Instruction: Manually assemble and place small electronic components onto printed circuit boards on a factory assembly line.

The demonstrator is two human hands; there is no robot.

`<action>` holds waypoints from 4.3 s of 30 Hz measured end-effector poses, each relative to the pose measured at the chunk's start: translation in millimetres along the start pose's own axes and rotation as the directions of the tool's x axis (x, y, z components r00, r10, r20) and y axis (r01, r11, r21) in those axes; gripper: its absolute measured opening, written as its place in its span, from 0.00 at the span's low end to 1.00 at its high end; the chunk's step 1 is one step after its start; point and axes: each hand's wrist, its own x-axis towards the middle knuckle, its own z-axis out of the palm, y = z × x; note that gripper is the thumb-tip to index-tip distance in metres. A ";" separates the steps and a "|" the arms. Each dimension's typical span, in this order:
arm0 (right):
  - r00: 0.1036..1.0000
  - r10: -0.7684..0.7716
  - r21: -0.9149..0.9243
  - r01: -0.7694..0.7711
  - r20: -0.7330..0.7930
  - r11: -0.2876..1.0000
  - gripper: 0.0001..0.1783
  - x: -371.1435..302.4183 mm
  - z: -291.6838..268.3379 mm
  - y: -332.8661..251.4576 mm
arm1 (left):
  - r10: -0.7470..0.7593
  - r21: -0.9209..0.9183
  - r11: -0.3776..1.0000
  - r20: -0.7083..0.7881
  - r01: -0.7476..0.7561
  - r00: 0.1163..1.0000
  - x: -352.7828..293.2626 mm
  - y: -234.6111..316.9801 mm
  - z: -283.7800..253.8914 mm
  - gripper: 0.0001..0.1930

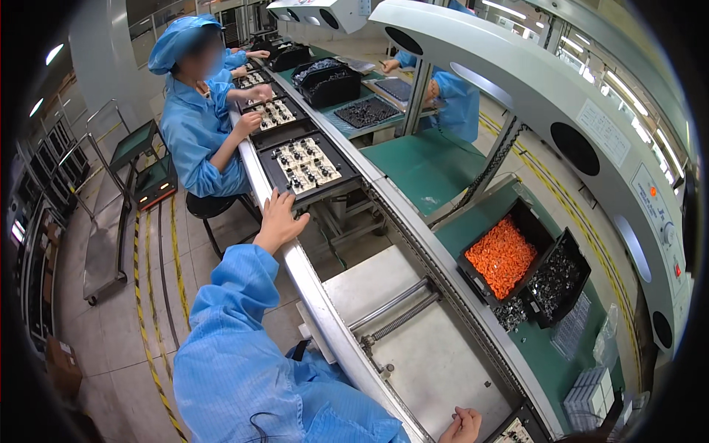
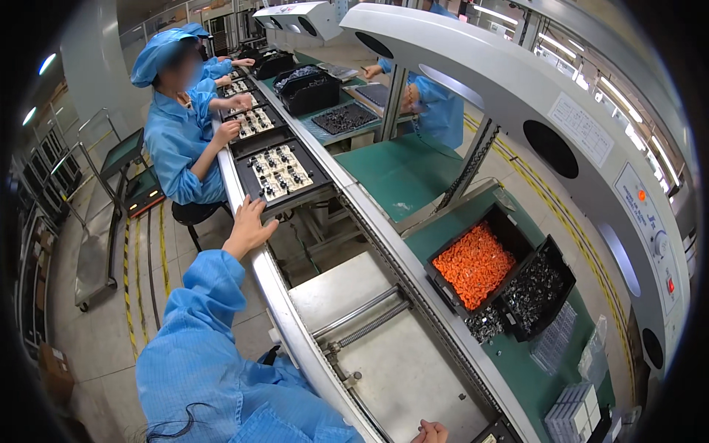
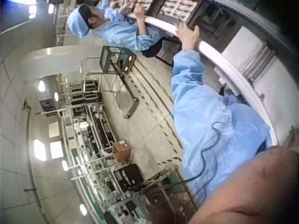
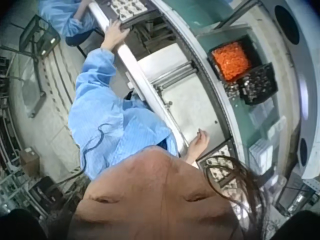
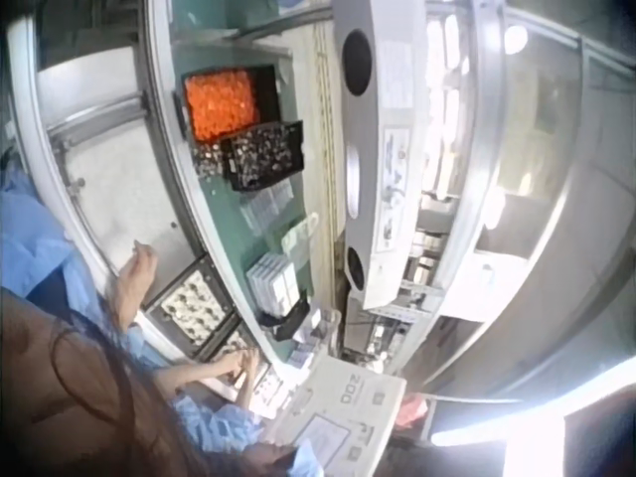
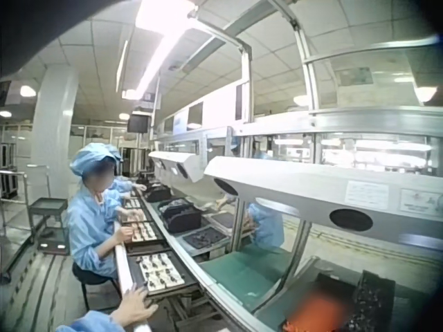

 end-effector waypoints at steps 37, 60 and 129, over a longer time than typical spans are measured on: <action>0.982 -0.045 0.240 0.089 -0.185 0.967 0.08 3.5 50.1 60.8 | 0.938 -0.479 0.234 0.341 -0.846 0.067 -179.7 213.2 -11.9 0.21; 0.985 -0.166 0.316 0.143 0.046 0.938 0.12 97.6 30.4 19.1 | 0.984 -0.058 0.144 -0.100 -0.988 0.149 60.8 449.6 129.6 0.08; 0.967 0.079 0.085 -0.102 0.242 0.991 0.07 142.3 43.3 106.5 | 0.929 -0.476 0.321 0.328 -0.819 0.174 -92.2 301.3 55.5 0.04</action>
